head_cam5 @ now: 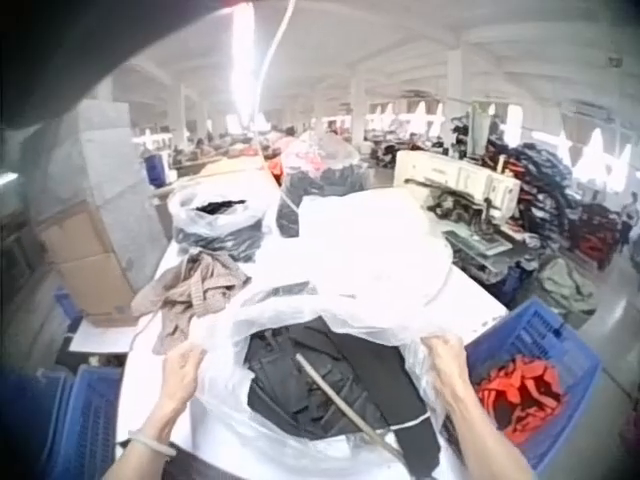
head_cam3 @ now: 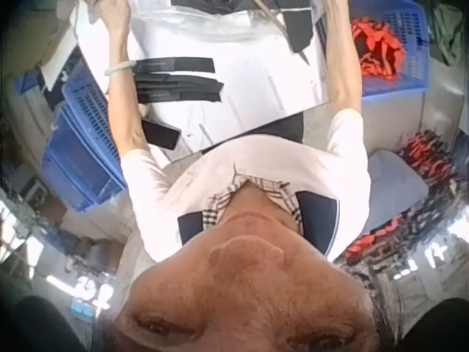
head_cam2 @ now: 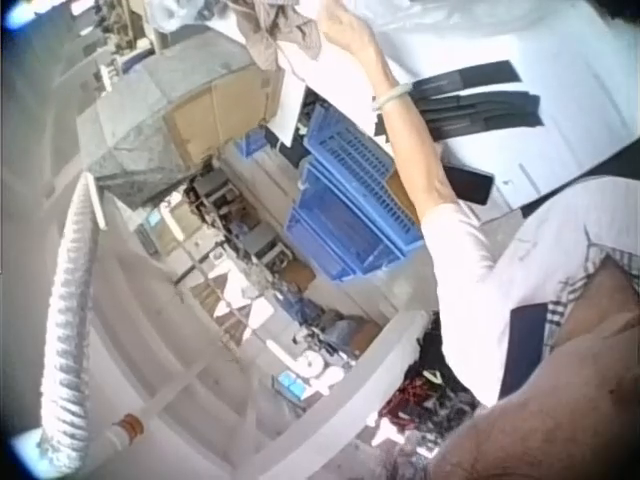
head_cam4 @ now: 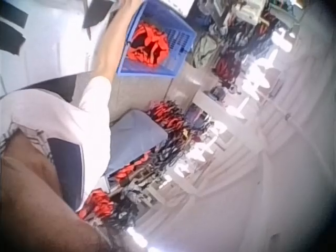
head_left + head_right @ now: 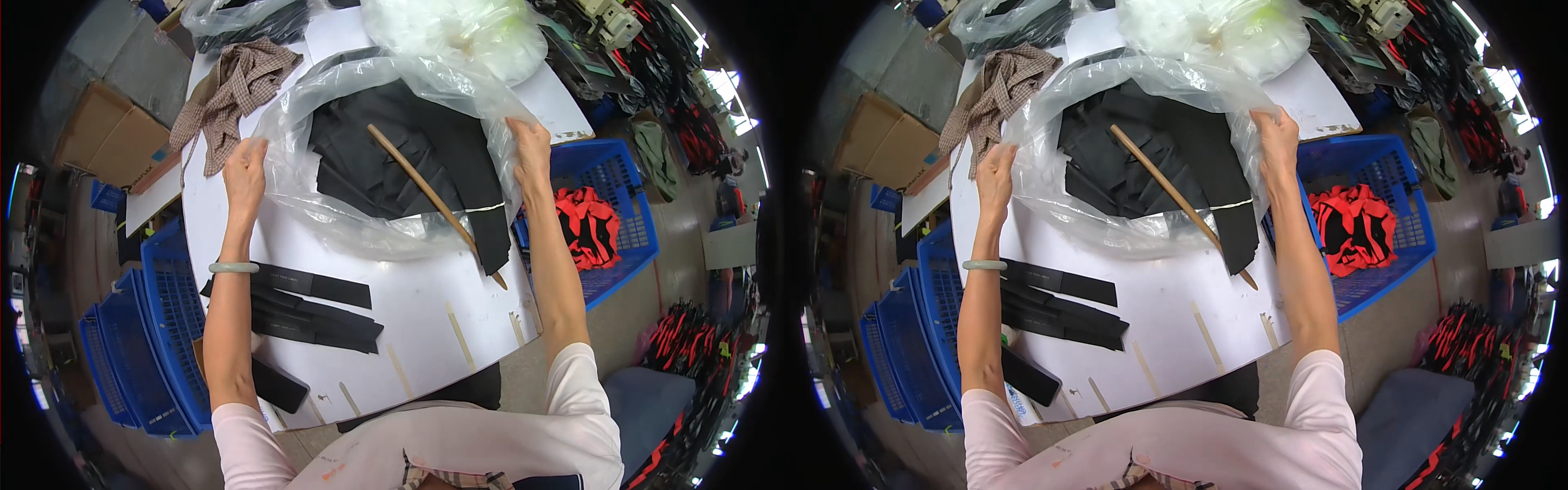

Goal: Assembling black strap components by sliding them onto a wooden rod and folding them into place.

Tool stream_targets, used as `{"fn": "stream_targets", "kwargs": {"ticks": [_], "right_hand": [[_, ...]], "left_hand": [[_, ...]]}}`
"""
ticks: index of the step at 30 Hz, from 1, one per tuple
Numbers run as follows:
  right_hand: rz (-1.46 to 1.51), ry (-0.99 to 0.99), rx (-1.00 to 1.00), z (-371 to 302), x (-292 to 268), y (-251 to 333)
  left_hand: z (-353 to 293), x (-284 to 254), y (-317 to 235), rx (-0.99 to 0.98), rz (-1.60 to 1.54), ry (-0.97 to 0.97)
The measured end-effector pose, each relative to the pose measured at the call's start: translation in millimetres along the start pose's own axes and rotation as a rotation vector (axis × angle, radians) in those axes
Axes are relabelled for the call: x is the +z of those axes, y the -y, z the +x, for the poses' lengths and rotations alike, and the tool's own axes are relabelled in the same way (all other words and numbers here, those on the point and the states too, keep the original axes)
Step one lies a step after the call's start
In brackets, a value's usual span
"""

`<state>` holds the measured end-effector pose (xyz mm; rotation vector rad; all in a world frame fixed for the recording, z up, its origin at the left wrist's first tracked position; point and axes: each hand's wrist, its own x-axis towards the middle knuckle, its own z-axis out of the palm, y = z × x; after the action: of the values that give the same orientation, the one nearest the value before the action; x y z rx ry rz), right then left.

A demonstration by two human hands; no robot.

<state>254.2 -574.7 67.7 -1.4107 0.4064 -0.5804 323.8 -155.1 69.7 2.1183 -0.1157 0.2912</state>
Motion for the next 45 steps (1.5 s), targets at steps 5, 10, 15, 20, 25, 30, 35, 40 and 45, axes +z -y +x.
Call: {"fn": "stream_targets", "kwargs": {"ticks": [5, 10, 15, 20, 25, 30, 35, 40, 45], "right_hand": [[-0.595, -0.090, -0.588, -27, -14, 32], [-0.500, 0.302, -0.582, -183, 15, 58], [-0.571, 0.773, -0.551, -304, 54, 2], [-0.869, 0.893, -0.653, -331, 111, -7], [-0.833, 0.983, -0.808, -353, 142, -2], [-0.848, 0.930, -0.740, -360, 136, -14], [-0.965, 0.868, -0.727, -337, 146, -24], [-0.980, 0.744, -0.742, -326, 148, -38], [-1.029, 0.687, -0.726, -312, 140, -41]], "left_hand": [[-42, -40, -14, 0.056, 0.091, -0.121], [-162, -148, -14, -0.046, 0.331, -0.368], [-296, -162, 1, -0.277, 0.417, -0.189], [-299, -142, 22, -0.271, 0.694, -0.146], [-295, -107, 28, -0.276, 0.616, -0.197], [-291, -98, 24, -0.108, 0.602, -0.303], [-288, -95, 34, -0.125, 0.665, -0.293], [-273, -103, 46, -0.043, 0.622, -0.287], [-264, -100, 24, -0.093, 0.786, -0.191]]}}
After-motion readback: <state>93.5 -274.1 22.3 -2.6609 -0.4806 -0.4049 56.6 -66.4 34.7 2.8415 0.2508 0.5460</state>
